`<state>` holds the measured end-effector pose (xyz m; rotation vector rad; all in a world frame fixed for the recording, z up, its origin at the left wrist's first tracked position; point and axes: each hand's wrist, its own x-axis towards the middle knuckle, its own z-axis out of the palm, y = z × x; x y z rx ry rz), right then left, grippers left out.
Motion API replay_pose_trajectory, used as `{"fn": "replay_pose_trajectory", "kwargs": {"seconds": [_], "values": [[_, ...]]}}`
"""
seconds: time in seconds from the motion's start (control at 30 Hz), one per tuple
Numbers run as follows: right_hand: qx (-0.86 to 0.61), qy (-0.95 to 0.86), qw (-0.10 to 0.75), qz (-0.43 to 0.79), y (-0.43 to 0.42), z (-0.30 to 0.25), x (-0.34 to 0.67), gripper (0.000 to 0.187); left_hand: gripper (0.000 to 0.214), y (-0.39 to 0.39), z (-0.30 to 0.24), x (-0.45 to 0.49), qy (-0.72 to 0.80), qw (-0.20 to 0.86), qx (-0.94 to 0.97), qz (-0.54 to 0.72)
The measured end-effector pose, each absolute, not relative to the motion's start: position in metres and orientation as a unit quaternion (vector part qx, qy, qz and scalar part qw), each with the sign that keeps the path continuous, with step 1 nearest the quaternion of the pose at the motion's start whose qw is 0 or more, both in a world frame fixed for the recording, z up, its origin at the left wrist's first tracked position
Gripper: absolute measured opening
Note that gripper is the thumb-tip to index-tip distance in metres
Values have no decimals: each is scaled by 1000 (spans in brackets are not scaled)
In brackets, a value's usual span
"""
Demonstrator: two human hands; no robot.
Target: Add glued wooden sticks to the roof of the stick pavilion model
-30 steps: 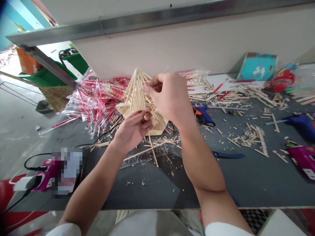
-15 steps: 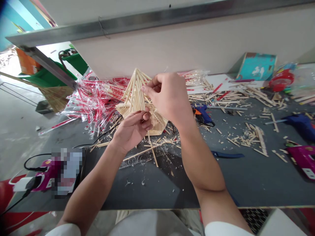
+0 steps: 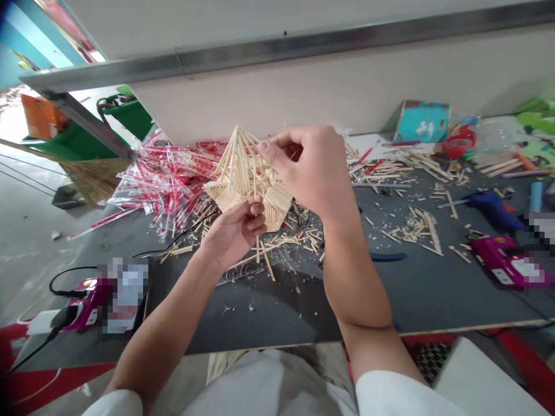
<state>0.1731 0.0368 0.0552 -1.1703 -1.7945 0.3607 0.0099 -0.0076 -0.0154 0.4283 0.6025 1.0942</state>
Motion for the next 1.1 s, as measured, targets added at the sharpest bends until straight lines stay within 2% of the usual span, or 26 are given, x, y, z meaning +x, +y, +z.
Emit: {"fn": "replay_pose_trajectory", "kwargs": {"seconds": [0.2, 0.33, 0.43, 0.5, 0.67, 1.1], "values": [[-453, -763, 427, 174, 7, 28, 182, 37, 5, -41, -31, 0, 304, 780, 235, 494], [-431, -714, 438, 336, -10, -20, 190, 48, 15, -58, -50, -1, 347, 730, 367, 460], [-373, -654, 440, 489, -25, -58, 194, 40, 20, -64, -67, 0, 359, 679, 493, 408], [-353, -628, 448, 530, -33, -80, 193, 38, 21, -64, -77, 0, 373, 640, 547, 391], [-358, -610, 465, 533, -40, -109, 183, 43, 21, -59, -91, -4, 383, 639, 554, 371], [-367, -620, 481, 500, -42, -113, 175, 38, 18, -58, -96, -12, 373, 663, 534, 369]]}}
